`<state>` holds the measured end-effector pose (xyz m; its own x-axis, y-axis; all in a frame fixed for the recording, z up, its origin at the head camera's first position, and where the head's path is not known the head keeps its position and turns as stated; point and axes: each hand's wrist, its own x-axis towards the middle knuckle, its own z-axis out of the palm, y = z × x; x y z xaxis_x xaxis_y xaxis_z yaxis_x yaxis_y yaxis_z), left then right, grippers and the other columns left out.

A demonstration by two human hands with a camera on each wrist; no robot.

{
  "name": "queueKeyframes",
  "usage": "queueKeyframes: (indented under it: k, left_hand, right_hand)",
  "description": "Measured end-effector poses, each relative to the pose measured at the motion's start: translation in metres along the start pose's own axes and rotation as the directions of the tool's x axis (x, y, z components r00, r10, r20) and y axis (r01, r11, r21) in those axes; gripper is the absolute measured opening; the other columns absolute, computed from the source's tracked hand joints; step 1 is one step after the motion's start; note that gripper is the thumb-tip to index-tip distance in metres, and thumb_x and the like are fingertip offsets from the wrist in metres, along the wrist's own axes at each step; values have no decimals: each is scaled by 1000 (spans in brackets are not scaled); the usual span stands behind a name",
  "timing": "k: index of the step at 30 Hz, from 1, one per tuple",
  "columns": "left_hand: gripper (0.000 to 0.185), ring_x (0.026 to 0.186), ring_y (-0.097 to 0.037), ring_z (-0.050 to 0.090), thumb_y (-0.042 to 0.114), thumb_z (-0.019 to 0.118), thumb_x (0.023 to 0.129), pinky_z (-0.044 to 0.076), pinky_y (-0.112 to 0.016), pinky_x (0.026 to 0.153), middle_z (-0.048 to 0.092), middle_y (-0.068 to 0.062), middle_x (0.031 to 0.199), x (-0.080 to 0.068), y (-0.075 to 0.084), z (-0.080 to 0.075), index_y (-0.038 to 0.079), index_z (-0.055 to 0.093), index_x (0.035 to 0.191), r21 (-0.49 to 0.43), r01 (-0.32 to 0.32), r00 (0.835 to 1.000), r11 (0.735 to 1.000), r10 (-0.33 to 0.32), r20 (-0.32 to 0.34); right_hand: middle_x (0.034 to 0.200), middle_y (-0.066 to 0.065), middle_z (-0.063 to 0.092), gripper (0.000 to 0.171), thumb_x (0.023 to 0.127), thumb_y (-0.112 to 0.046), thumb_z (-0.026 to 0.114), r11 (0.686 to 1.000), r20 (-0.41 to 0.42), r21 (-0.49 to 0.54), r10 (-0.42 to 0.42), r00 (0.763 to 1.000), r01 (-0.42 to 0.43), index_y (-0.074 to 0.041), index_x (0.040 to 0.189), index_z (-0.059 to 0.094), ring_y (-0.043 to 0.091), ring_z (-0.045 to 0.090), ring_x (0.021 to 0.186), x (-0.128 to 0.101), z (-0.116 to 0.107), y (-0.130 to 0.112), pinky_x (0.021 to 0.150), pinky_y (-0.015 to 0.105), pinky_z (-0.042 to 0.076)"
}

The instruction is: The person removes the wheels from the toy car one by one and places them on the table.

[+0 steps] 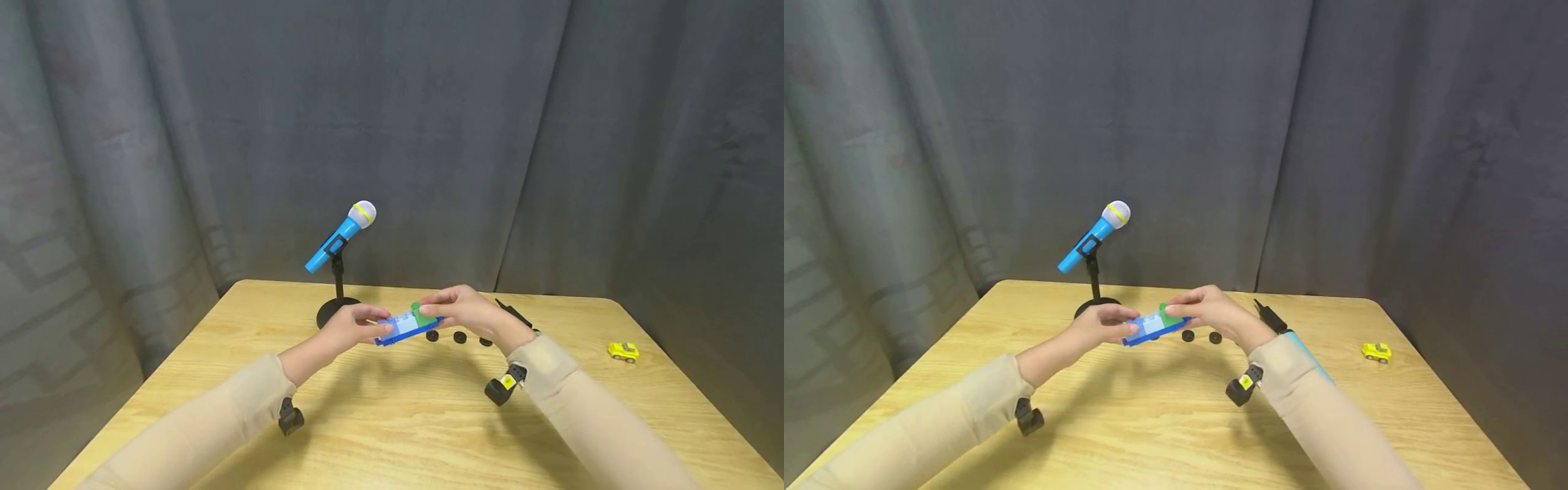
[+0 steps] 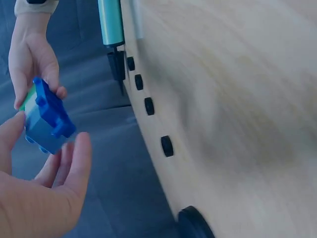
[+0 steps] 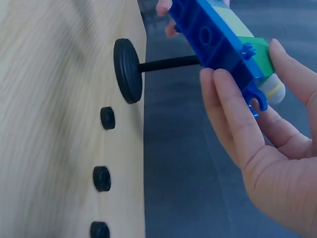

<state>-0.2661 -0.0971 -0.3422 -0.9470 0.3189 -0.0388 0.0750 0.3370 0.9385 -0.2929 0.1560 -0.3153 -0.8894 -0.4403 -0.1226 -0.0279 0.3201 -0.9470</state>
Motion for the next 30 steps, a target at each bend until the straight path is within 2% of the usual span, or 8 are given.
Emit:
queueKeyframes:
  k: [2,4,7,11,16,20,25,30]
  left_hand:
    - [39,87,-14,68,22,77,84,54,-45,90,67,-11,110,2,-4,0,4,67,117,-67,24,999,997,-26,-30]
    - [36,84,-13,68,21,77,84,54,-45,91,69,-10,103,2,-7,1,3,68,114,-80,34,998,996,-38,-51]
    - [33,85,-11,66,22,79,82,54,-41,89,71,-5,98,2,-10,2,7,71,111,-8,15,997,1000,-16,-73]
    - [30,87,-11,65,24,81,80,52,-35,84,73,1,95,0,-9,7,12,74,106,103,-17,995,995,27,-97]
    - [29,84,-12,67,22,82,78,54,-30,76,74,-1,92,-2,-13,14,10,74,104,155,-58,995,986,70,-72]
    - [31,79,-10,67,19,82,77,55,-27,72,74,-1,89,-2,-24,21,6,73,103,169,-103,993,980,110,-33]
    - [30,80,-10,67,18,83,76,56,-29,76,73,0,89,-3,-36,30,7,73,102,157,-80,997,984,80,6]
    - [28,80,-12,67,15,83,75,54,-28,76,72,-1,89,-3,-42,38,7,72,99,191,-68,997,979,61,43]
  right_hand:
    - [118,13,66,49,89,-29,71,1000,-27,14,4,1000,-4,0,127,60,18,68,95,-4,-2,4,97,42,51]
    - [120,14,65,51,88,-29,72,1000,-54,29,13,998,-12,0,128,59,17,68,96,-8,-3,10,99,43,49]
    - [116,10,67,51,86,-29,74,1000,-76,18,20,997,-19,-2,127,59,15,67,95,-13,-5,17,101,45,47]
    - [110,7,69,50,84,-31,76,1000,-98,-31,-6,995,3,-4,124,63,14,67,90,-21,-5,25,95,44,49]
    - [114,7,68,46,82,-33,78,983,-114,-176,-73,991,53,-6,118,68,15,67,93,-32,-1,34,90,40,52]
    - [109,8,71,44,81,-31,79,967,-110,-247,-98,989,69,-5,116,69,16,66,96,-39,4,44,86,36,54]
    - [101,8,72,41,79,-27,81,961,-74,-265,-103,992,80,-1,110,70,16,67,91,-44,11,58,77,31,55]
    - [103,11,72,38,79,-23,80,954,-38,-285,-110,993,95,0,108,69,21,68,93,-47,13,69,80,34,56]
